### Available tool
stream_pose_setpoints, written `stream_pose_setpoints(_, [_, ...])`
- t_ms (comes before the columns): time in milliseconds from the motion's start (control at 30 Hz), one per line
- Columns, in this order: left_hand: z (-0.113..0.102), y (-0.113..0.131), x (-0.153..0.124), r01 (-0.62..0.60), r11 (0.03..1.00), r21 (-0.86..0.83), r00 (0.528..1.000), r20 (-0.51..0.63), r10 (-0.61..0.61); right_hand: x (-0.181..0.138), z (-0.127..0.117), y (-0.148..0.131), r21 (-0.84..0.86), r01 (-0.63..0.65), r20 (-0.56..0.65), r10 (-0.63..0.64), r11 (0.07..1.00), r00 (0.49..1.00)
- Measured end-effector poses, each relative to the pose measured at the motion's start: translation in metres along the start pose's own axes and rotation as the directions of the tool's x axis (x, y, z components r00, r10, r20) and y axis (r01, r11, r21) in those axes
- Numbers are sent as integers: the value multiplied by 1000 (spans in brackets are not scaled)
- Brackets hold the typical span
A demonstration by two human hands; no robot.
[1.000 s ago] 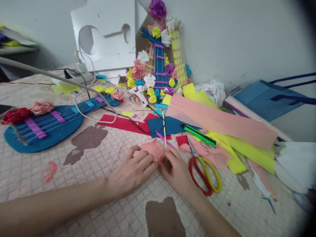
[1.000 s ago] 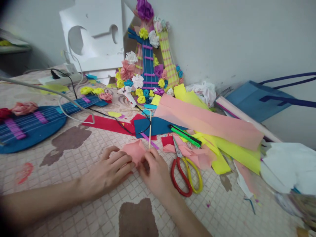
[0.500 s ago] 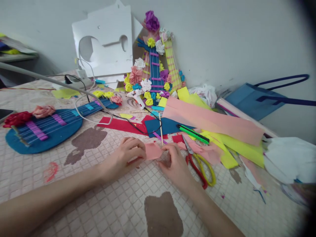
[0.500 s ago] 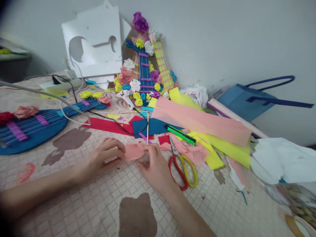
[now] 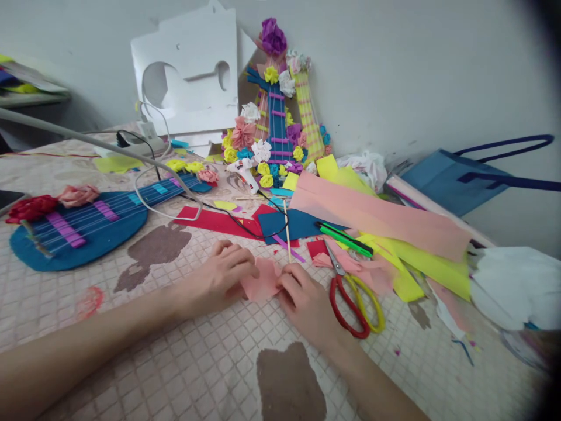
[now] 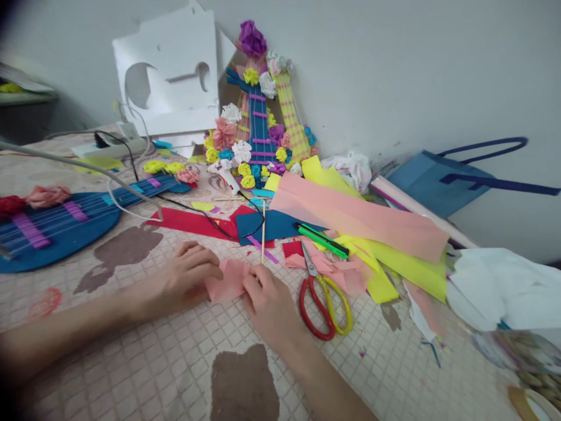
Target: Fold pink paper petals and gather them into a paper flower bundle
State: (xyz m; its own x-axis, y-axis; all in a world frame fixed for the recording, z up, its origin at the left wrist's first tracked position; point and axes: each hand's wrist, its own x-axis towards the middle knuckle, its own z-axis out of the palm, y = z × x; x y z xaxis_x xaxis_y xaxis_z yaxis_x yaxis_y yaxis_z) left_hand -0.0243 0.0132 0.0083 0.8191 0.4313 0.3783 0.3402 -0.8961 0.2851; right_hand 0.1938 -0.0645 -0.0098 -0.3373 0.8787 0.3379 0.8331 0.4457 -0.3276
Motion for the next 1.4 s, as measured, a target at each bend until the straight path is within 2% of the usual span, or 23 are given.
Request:
stream_pose_setpoints(133, [3, 15, -4, -53, 997, 57, 997, 50, 50, 0, 1, -1, 10, -10, 37, 10, 1000, 999])
stream_pose_setpoints(333, [3, 8, -9, 142, 989, -50, 990, 2, -142, 2, -2, 3, 125, -70, 70, 62, 990, 996])
stream_pose_setpoints(600, [4, 7, -19, 153, 985, -79, 988, 27, -151, -3, -6, 2, 93, 47, 120, -58, 995, 991])
stream_pose_setpoints(800, [2, 10, -16, 194, 972, -133, 981, -4, -196, -2, -9, 0, 223, -90, 157, 55, 971, 986])
stream_pose_setpoints(1033, [5, 7, -19, 252, 944, -214, 968, 47, -247, -2, -10, -5, 244, -148, 163, 110, 958, 981])
stream_pose_setpoints(1233, [7, 8, -20, 300, 921, -250, 953, 37, -301, -4, -11, -8, 200, -95, 199, 55, 975, 978])
stream_pose_setpoints(1400, [7, 8, -21, 310, 920, -240, 951, 70, -302, -2, -12, -11, 241, -184, 193, 139, 953, 971])
